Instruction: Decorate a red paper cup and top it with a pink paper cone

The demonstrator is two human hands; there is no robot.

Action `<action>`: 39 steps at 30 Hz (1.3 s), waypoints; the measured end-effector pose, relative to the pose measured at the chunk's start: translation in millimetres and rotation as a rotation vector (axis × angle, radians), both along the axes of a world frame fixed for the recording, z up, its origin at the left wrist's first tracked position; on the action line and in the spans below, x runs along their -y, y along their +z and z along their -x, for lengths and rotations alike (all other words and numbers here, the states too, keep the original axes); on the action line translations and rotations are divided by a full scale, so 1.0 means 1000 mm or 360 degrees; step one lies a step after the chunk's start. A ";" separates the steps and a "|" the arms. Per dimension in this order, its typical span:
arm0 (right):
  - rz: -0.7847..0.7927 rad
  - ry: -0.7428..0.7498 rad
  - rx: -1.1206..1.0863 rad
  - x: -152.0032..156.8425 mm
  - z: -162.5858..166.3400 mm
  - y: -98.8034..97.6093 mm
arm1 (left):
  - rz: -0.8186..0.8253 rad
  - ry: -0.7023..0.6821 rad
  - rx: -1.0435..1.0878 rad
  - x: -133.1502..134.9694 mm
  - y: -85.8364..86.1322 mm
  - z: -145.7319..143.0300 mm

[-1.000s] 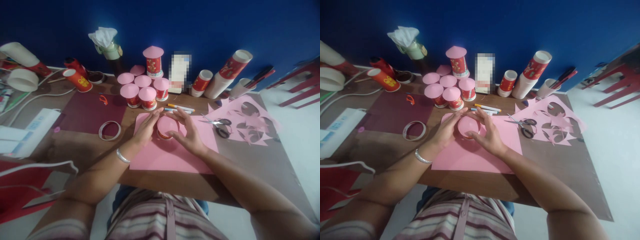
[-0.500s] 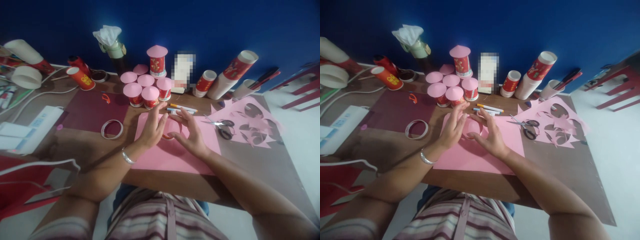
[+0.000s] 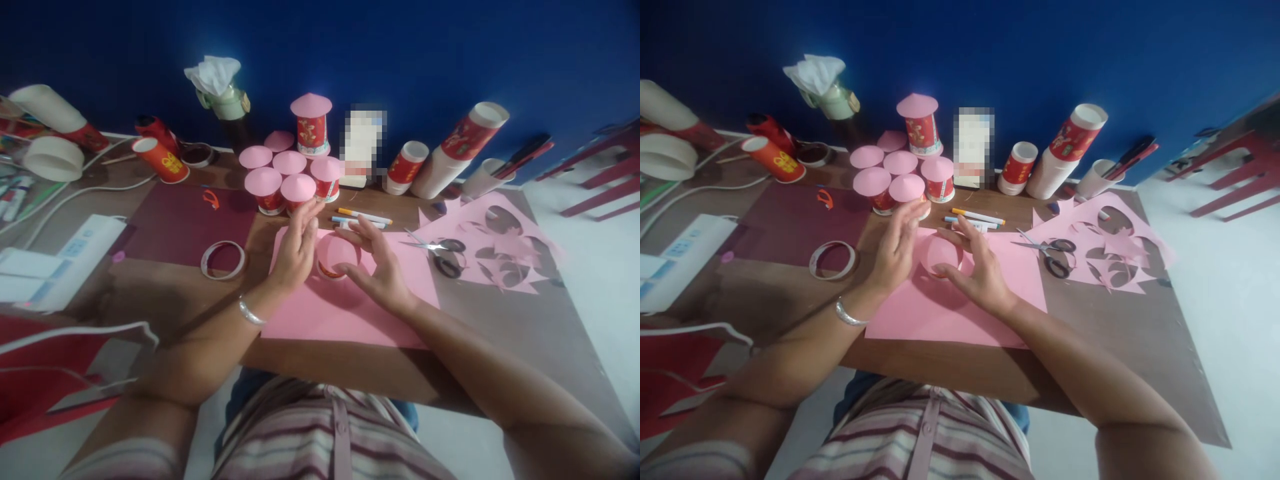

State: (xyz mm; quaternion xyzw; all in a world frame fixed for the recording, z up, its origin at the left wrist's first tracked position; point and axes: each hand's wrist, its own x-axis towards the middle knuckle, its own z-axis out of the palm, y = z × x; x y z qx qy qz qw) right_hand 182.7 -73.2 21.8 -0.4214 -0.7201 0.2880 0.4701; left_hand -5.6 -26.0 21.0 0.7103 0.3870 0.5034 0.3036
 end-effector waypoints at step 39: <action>-0.0055 -0.0011 0.0060 0.002 0.000 0.001 | -0.0727 0.0172 -0.1005 0.041 0.011 0.020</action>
